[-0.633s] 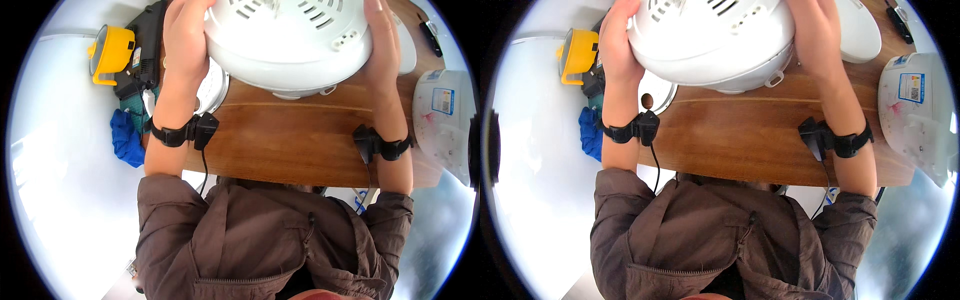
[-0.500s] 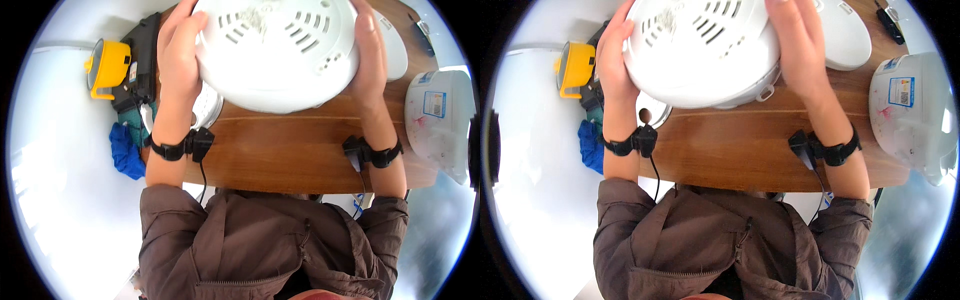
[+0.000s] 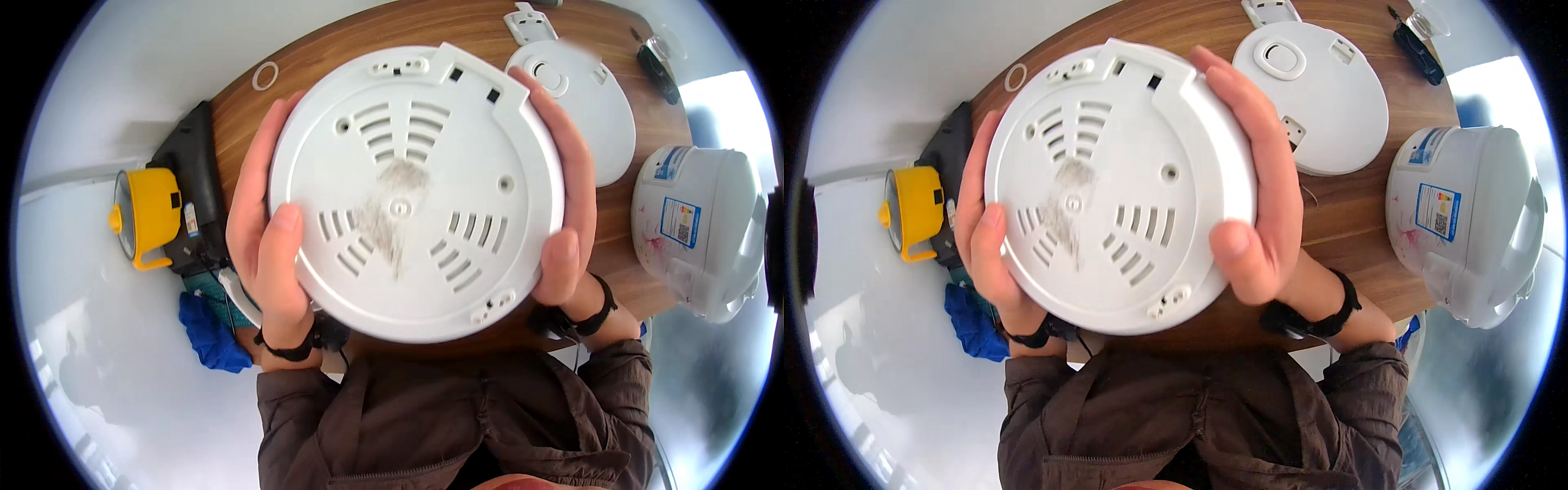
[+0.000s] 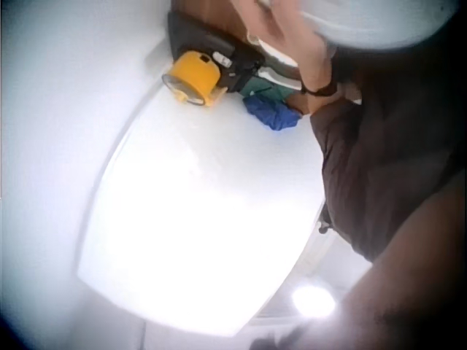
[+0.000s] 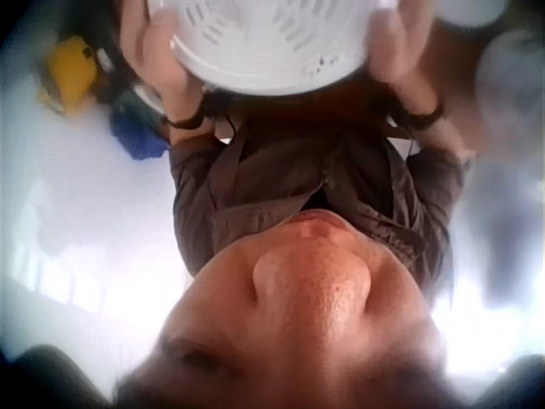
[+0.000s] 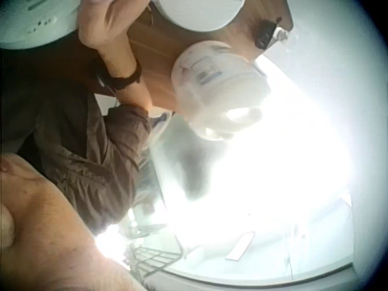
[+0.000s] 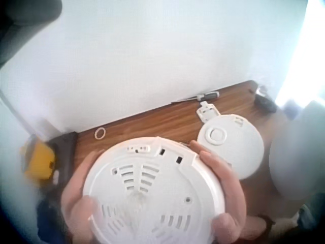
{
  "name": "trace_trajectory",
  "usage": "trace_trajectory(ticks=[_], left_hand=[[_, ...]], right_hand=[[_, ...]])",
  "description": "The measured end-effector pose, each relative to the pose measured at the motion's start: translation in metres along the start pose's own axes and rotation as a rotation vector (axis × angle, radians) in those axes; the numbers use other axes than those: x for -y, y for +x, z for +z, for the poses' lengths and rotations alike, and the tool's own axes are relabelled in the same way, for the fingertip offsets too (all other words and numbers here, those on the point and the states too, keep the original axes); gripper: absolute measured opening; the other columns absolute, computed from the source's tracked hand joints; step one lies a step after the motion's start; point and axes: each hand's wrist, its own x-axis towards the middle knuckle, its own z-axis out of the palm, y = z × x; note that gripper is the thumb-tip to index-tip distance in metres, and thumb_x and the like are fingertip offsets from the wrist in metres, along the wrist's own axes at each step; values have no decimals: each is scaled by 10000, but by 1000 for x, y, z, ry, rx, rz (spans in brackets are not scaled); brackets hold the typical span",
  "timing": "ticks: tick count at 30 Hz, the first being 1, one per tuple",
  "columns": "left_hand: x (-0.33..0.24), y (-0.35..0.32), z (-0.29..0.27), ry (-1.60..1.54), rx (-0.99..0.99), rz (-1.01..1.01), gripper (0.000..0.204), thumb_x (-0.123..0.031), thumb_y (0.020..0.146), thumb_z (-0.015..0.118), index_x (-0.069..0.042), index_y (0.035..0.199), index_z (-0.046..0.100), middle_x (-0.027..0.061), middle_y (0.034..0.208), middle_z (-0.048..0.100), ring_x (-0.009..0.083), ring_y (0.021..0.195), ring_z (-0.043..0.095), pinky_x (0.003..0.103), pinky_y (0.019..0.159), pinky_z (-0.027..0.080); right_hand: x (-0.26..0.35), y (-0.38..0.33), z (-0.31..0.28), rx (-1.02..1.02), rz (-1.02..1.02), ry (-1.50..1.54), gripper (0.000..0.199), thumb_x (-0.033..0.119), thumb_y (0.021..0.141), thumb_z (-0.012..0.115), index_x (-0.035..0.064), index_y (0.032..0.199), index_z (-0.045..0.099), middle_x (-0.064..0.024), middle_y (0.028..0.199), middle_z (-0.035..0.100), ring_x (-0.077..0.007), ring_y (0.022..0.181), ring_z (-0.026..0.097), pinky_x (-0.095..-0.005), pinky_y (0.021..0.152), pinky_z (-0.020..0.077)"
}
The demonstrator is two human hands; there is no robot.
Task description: The person assembles a white rice cooker by hand, aligning and securing the lid and base with a screwdriver. They handle the cooker's lid, base, and internal components, then fasten screws to complete the assembly.
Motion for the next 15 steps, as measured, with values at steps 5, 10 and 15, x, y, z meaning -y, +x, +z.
trace_trajectory(ticks=[5,10,15], left_hand=[[0,5,10,-61,-60,0,805,-315,868,502,175,1498,393,309,1507,499,365,1391,517,423,1178,378],[3,11,15,-118,-86,-16,834,-339,861,521,192,1490,387,342,1495,492,383,1383,524,427,1171,389],[3,14,14,-116,-82,-29,851,-360,859,535,198,1484,388,349,1490,492,393,1374,532,429,1162,402]], right_hand=[[-9,-6,-8,64,-33,-7,1264,912,822,503,-59,1588,237,-335,1633,255,-421,1510,321,-518,1217,298],[-10,-5,-12,66,-103,-107,1162,863,852,524,-19,1570,287,-375,1585,296,-467,1460,381,-552,1177,341],[-14,-2,-6,11,-163,-116,1083,809,883,532,-34,1531,324,-405,1541,327,-480,1421,425,-558,1144,375]])
